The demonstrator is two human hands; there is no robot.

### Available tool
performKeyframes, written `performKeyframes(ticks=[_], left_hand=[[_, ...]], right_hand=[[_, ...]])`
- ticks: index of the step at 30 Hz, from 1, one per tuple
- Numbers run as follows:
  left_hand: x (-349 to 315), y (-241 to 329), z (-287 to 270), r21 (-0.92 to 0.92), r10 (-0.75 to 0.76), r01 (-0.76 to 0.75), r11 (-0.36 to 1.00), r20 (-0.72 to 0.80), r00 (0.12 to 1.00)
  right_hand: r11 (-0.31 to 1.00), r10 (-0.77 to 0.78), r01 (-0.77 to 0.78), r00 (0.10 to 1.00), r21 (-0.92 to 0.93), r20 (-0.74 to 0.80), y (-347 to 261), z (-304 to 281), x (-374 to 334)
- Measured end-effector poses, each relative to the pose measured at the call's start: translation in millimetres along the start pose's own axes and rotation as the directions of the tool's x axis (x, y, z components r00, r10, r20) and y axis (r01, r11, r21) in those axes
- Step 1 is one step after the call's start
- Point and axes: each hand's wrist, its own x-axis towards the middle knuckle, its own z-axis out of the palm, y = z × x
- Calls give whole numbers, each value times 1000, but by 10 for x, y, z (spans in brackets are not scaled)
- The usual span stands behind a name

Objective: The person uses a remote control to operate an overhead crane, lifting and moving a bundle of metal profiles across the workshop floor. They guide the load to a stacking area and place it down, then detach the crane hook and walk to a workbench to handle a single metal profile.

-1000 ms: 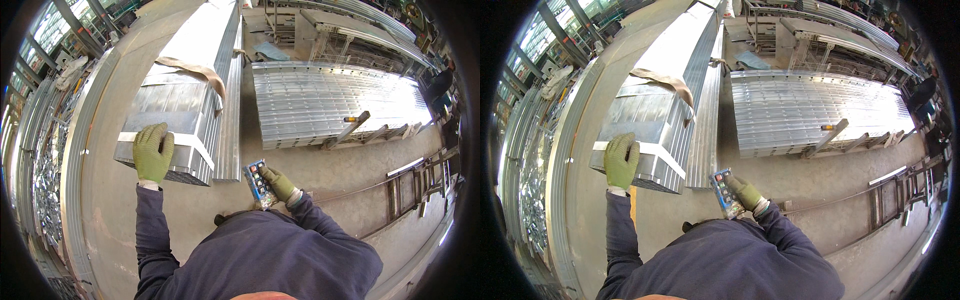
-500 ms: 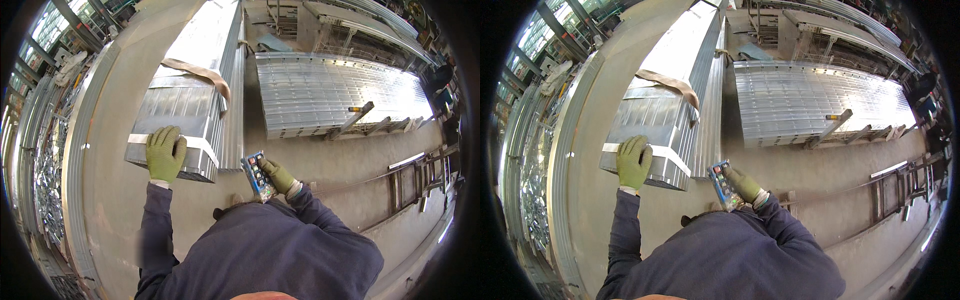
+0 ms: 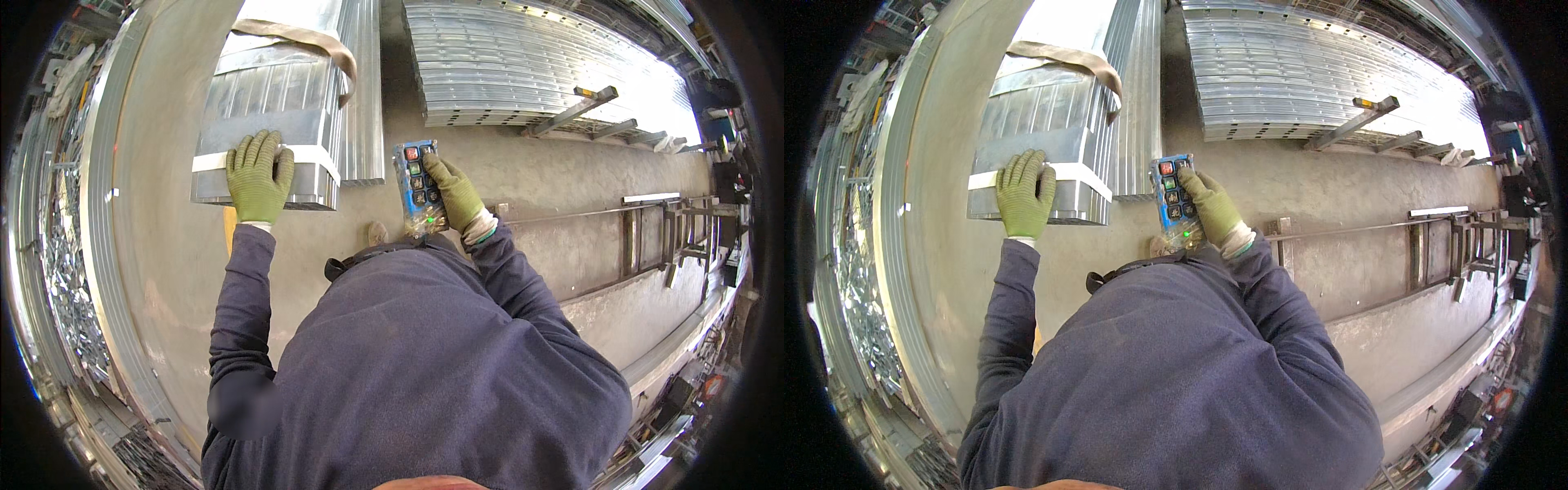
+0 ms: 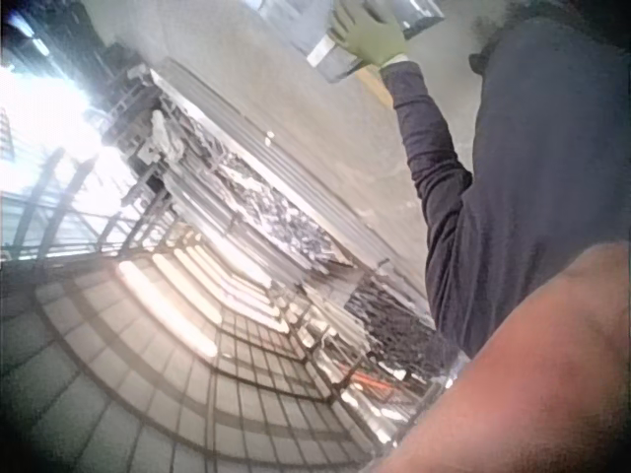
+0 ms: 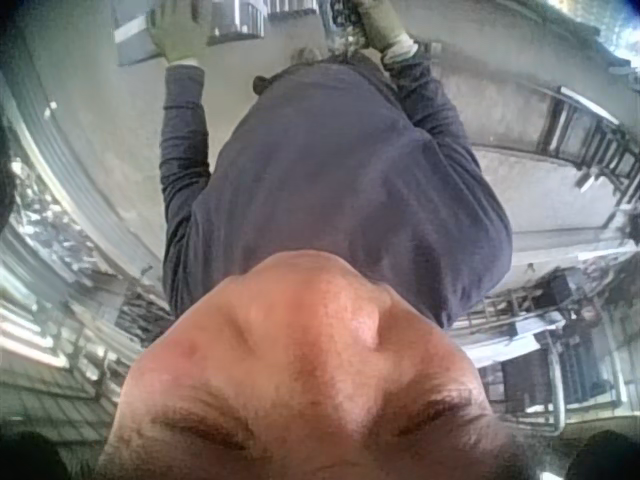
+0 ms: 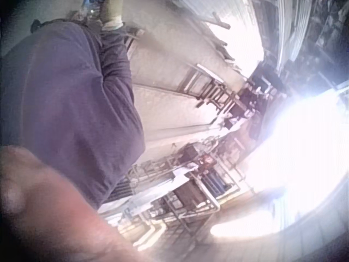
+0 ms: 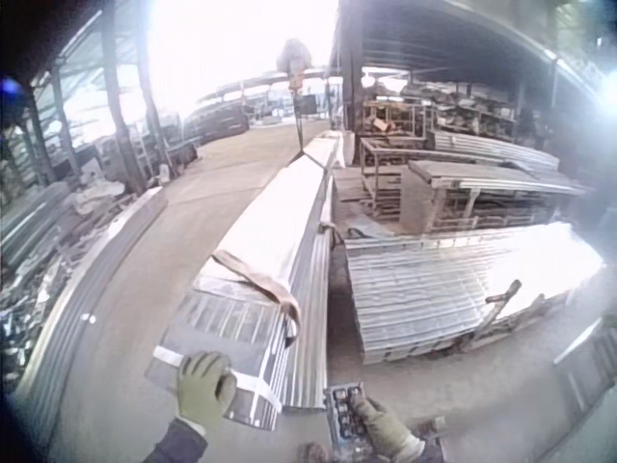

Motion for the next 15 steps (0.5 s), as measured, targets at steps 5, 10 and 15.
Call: performKeyframes(ticks=[5,10,15], left_hand=[[-107,-158,318,4,-9,9,1000,14,1000],[-177,-264,518,-14,-44,44,999,35,998],[-225,-345,629,-4,-42,42,999,44,998]], right_hand=[[999,-4,6,998,35,-58,41,46,31],[999,-21,24,995,33,-93,-5,93,-22],[1000,7,-5,994,14,-110,-16,158,-107]])
